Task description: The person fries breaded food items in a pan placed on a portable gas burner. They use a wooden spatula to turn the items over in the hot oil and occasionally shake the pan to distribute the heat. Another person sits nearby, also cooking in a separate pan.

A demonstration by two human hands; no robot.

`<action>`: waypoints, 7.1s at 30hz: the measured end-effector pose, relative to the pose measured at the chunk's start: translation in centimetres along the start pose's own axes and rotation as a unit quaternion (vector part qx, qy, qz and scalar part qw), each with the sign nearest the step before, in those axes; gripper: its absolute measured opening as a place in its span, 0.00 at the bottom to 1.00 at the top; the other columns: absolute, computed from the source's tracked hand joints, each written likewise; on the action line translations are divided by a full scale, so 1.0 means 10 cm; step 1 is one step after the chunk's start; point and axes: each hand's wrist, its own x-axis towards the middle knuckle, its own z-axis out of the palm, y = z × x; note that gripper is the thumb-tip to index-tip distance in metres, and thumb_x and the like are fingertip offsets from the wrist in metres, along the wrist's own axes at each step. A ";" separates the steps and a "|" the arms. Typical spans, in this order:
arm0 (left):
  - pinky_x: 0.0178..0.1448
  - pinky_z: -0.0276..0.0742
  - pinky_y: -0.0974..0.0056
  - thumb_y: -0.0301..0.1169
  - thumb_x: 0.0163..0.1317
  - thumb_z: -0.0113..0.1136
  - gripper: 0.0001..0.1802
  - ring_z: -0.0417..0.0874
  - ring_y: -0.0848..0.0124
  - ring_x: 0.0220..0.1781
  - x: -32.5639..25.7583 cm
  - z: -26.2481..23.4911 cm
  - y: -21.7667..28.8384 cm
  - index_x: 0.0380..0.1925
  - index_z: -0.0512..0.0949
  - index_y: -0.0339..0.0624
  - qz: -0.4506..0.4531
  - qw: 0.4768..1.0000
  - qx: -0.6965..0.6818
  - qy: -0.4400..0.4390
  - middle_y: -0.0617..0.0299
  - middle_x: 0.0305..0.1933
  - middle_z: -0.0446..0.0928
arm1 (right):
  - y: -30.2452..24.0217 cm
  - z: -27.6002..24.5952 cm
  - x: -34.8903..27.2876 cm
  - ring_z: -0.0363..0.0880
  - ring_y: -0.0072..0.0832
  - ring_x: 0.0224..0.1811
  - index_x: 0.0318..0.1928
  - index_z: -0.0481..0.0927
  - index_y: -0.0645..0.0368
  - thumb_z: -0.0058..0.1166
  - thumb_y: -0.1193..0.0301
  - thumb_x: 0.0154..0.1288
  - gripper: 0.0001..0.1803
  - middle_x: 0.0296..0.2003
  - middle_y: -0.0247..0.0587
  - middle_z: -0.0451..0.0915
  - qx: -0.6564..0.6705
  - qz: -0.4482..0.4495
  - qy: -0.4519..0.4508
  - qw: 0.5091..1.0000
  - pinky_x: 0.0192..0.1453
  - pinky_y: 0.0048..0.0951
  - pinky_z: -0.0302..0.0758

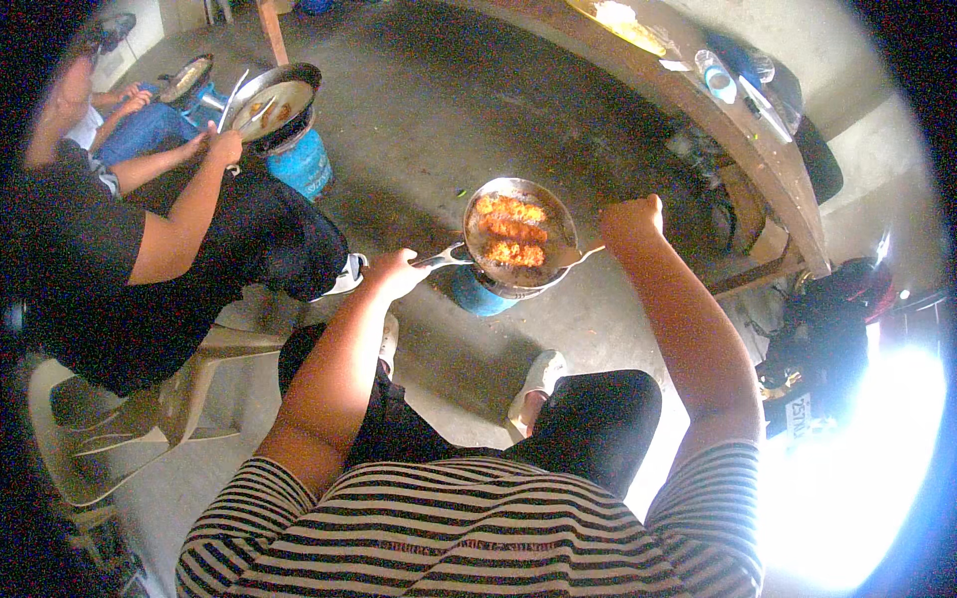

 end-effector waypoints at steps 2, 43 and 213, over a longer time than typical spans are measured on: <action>0.58 0.70 0.56 0.54 0.49 0.61 0.36 0.78 0.54 0.52 0.00 0.00 0.01 0.54 0.73 0.42 -0.003 1.000 -0.002 0.000 0.48 0.50 0.77 | 0.01 -0.12 -0.10 0.80 0.38 0.48 0.40 0.83 0.52 0.55 0.61 0.56 0.15 0.42 0.41 0.82 -0.019 -0.030 -0.043 0.998 0.56 0.43 0.67; 0.59 0.66 0.49 0.58 0.51 0.56 0.33 0.78 0.55 0.52 0.05 0.04 -0.04 0.51 0.75 0.47 -0.011 0.999 0.017 -0.031 0.52 0.47 0.79 | 0.02 0.11 0.21 0.77 0.39 0.49 0.41 0.81 0.56 0.48 0.65 0.61 0.13 0.43 0.45 0.78 0.077 0.026 0.092 0.992 0.51 0.41 0.75; 0.50 0.69 0.51 0.33 0.50 0.62 0.18 0.77 0.55 0.43 0.03 0.02 0.05 0.43 0.79 0.51 0.224 0.952 0.048 0.202 0.58 0.37 0.79 | -0.44 2.08 0.12 0.76 0.41 0.49 0.53 0.77 0.36 0.49 0.67 0.59 0.20 0.45 0.43 0.78 0.539 0.139 0.080 0.827 0.52 0.40 0.73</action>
